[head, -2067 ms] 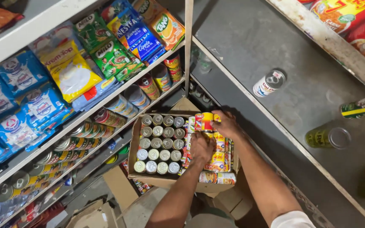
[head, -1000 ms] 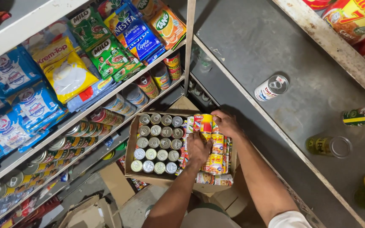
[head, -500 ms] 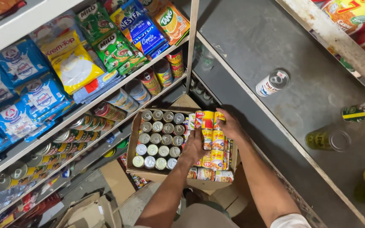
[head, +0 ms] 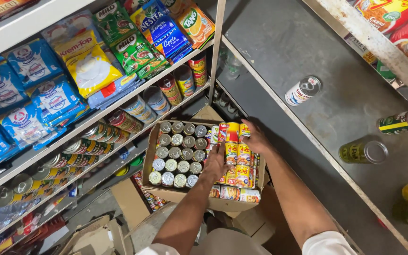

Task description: Organizing and restocking various canned food products on shelves from a cardboard box.

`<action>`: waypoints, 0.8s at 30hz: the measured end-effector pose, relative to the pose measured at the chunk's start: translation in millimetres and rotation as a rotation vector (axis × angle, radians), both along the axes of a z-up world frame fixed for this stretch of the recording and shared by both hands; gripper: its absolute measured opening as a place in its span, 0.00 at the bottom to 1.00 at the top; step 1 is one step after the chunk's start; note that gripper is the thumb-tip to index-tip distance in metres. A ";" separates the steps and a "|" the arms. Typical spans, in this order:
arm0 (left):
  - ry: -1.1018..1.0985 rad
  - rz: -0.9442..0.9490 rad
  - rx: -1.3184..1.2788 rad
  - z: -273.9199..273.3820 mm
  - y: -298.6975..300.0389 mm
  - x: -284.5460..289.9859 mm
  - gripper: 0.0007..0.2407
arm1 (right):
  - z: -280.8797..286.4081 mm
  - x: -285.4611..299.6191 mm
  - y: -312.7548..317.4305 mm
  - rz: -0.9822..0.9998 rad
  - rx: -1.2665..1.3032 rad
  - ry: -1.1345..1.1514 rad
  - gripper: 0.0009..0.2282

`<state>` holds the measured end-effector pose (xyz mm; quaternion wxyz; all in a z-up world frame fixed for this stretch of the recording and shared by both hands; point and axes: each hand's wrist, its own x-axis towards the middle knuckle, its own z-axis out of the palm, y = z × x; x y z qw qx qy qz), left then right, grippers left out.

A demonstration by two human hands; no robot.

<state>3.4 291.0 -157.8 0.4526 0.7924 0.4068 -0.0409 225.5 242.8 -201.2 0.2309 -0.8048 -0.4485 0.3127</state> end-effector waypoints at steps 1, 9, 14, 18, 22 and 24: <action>-0.003 0.000 0.002 -2.3 -0.3 0.1 0.46 | 0.9 -2.7 -2.1 0.000 0.002 -0.003 0.32; -0.078 -0.020 0.071 -31.5 -5.3 -8.6 0.37 | -19.0 -24.4 -35.6 -0.308 -0.090 0.221 0.39; -0.079 -0.050 0.087 -29.3 -1.4 -5.4 0.39 | -62.3 -19.8 -49.4 -0.256 0.097 0.311 0.41; -0.005 -0.057 0.073 -18.7 -3.1 -6.8 0.39 | -53.4 -23.3 -48.4 -0.189 0.080 0.081 0.39; -0.056 -0.025 0.096 -12.8 -12.7 -11.6 0.37 | -21.9 -39.8 -52.9 -0.251 0.036 0.154 0.40; 0.010 -0.002 0.086 -5.8 -14.5 -12.4 0.37 | -9.7 -45.6 -55.9 -0.304 -0.083 0.142 0.38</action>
